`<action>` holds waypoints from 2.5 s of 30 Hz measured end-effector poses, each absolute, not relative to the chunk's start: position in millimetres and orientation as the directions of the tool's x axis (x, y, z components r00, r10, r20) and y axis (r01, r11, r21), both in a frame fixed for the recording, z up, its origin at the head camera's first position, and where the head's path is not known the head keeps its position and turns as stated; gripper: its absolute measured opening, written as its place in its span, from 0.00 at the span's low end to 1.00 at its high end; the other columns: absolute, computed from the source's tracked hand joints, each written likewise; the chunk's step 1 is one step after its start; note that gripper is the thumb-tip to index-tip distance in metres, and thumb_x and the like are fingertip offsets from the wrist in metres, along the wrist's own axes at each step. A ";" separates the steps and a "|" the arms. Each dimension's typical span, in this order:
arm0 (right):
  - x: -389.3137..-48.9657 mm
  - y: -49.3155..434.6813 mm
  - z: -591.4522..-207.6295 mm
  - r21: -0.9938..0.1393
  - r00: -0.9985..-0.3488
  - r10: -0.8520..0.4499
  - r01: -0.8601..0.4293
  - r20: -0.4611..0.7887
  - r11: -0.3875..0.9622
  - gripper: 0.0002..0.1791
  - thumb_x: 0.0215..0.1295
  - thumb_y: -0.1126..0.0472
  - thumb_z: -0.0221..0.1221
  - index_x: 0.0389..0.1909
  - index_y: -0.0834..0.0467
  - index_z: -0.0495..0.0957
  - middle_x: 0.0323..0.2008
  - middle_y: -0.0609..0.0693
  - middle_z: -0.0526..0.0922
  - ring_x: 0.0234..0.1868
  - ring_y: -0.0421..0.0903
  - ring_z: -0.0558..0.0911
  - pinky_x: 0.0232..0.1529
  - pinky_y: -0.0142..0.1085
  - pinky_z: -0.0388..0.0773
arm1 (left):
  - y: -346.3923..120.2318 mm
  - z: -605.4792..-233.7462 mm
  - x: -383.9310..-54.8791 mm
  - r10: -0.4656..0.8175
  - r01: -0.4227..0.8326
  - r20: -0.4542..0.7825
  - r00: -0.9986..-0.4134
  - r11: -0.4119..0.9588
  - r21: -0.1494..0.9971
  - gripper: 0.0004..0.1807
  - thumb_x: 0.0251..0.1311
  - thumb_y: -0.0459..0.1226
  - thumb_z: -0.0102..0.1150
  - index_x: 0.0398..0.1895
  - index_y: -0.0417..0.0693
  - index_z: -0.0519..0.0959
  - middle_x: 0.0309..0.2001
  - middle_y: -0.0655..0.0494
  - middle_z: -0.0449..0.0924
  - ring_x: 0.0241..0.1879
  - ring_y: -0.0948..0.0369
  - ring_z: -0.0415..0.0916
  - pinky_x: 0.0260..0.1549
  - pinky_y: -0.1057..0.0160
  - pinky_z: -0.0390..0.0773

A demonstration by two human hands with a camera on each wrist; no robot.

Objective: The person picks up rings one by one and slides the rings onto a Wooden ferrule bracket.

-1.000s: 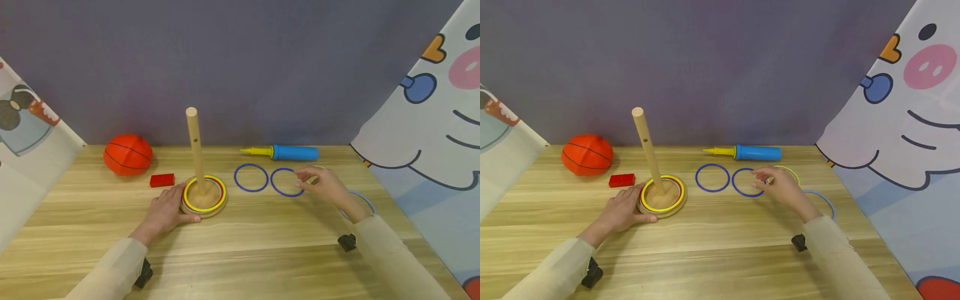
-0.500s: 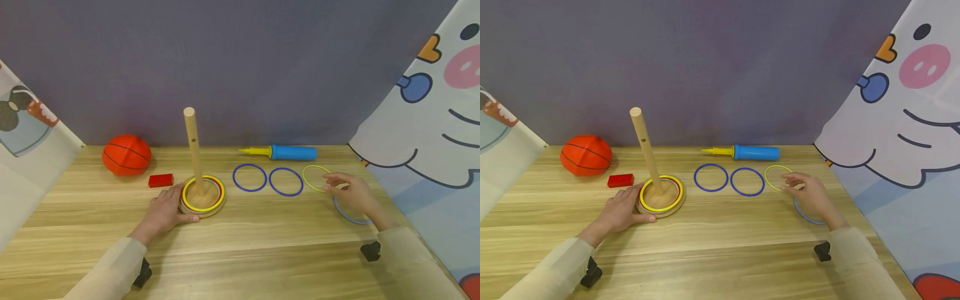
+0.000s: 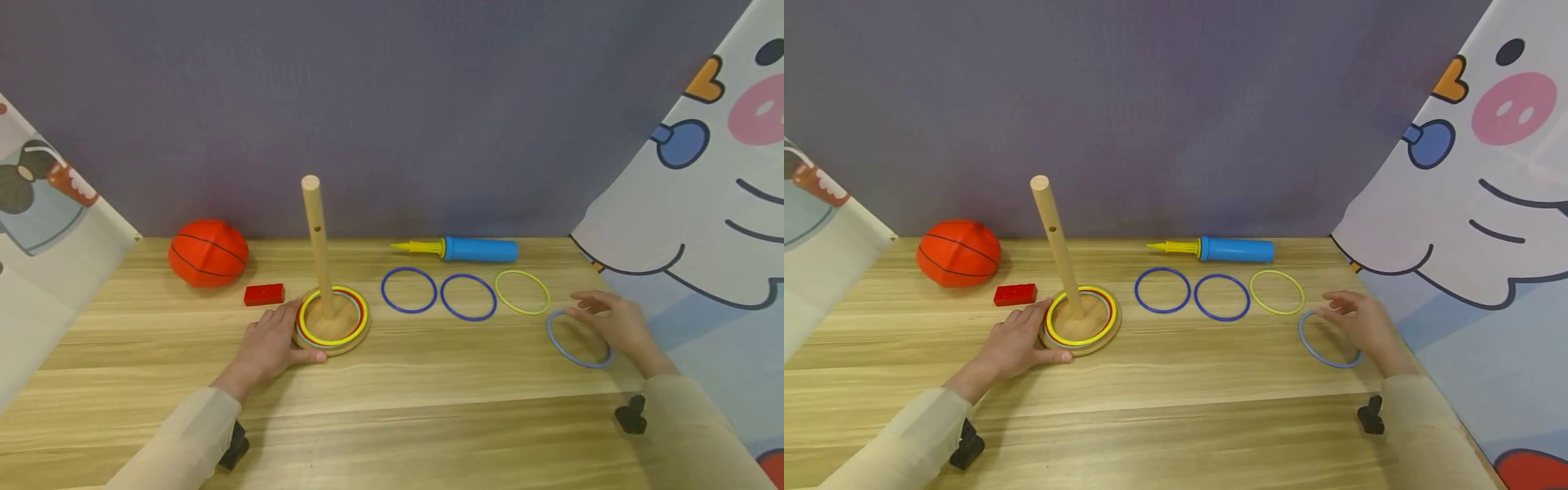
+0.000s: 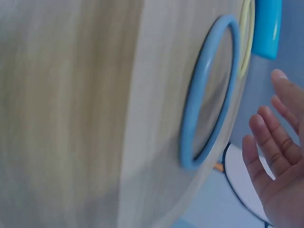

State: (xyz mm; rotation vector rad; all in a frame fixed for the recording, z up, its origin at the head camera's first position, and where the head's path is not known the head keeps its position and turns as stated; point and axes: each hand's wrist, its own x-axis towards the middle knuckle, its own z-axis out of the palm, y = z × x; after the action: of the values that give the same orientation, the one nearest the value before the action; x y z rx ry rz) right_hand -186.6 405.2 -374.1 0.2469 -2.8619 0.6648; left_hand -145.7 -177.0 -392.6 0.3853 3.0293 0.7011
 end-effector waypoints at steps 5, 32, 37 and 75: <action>-185.9 417.8 -377.3 -0.363 -0.976 -0.140 -0.194 0.170 0.912 0.23 0.64 0.57 0.70 0.53 0.69 0.81 0.39 0.65 0.86 0.39 0.60 0.84 0.41 0.58 0.79 | -177.5 -394.2 -146.5 0.236 0.230 0.041 -0.971 0.873 0.430 0.62 0.47 0.60 0.76 0.77 0.36 0.56 0.71 0.32 0.64 0.67 0.34 0.62 0.56 0.31 0.66; -186.4 426.2 -387.4 -0.292 -0.972 -0.225 -0.236 0.073 0.927 0.06 0.67 0.63 0.66 0.37 0.62 0.83 0.36 0.59 0.86 0.44 0.68 0.82 0.46 0.63 0.75 | -176.3 -393.4 -146.1 0.238 0.228 0.030 -0.971 0.875 0.427 0.63 0.46 0.62 0.75 0.77 0.36 0.56 0.70 0.32 0.65 0.65 0.36 0.64 0.54 0.33 0.68; -187.4 416.0 -381.3 -0.283 -0.958 -0.264 -0.286 0.112 0.915 0.04 0.68 0.65 0.64 0.39 0.62 0.80 0.37 0.62 0.86 0.42 0.66 0.83 0.44 0.61 0.78 | -177.3 -395.2 -147.4 0.239 0.230 0.034 -0.970 0.875 0.427 0.63 0.47 0.62 0.75 0.77 0.35 0.56 0.70 0.31 0.65 0.66 0.35 0.63 0.55 0.33 0.67; -171.8 265.5 -258.0 -0.495 -0.913 -0.385 -0.400 0.137 0.771 0.12 0.72 0.51 0.63 0.50 0.50 0.87 0.31 0.38 0.86 0.39 0.43 0.84 0.39 0.41 0.75 | -177.7 -395.0 -147.7 0.242 0.235 0.038 -0.970 0.872 0.429 0.63 0.47 0.61 0.75 0.77 0.37 0.56 0.71 0.32 0.65 0.66 0.36 0.63 0.56 0.33 0.66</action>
State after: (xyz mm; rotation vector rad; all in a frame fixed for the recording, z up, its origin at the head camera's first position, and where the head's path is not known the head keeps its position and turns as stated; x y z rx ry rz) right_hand -171.8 265.5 -258.0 0.6498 -2.9304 0.8281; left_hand -147.7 -177.7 -395.0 0.3851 3.0237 0.6895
